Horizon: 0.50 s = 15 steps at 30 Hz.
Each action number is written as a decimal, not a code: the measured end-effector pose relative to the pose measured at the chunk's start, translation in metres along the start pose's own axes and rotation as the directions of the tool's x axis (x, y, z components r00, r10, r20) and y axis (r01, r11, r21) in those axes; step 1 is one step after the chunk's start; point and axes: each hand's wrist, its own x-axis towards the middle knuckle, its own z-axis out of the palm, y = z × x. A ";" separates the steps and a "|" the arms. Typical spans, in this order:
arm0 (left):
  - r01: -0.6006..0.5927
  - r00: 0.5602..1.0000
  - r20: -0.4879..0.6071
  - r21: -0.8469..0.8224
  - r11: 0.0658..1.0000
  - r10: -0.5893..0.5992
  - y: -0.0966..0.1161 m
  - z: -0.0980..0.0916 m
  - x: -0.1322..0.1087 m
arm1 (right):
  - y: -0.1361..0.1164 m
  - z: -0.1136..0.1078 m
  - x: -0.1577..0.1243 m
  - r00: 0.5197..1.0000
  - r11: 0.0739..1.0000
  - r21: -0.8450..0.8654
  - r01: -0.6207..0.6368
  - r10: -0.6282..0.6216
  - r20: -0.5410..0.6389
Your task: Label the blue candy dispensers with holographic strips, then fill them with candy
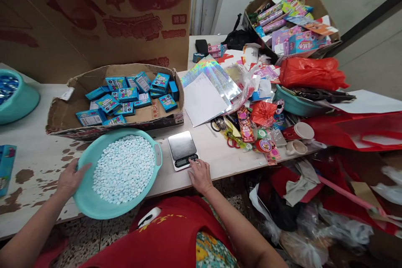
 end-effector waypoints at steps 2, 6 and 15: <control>-0.002 1.000 -0.003 -0.011 1.000 0.002 0.000 0.000 -0.001 | 0.000 -0.001 -0.002 1.000 1.000 -0.011 0.024 -0.024 -0.005; 0.003 1.000 0.002 -0.031 1.000 -0.003 0.000 0.000 -0.001 | -0.002 0.002 -0.002 1.000 0.998 -0.058 0.017 -0.016 0.003; 0.005 1.000 0.000 0.007 1.000 -0.005 -0.002 0.001 0.001 | 0.000 0.008 0.005 0.981 0.967 -0.196 0.163 -0.139 0.134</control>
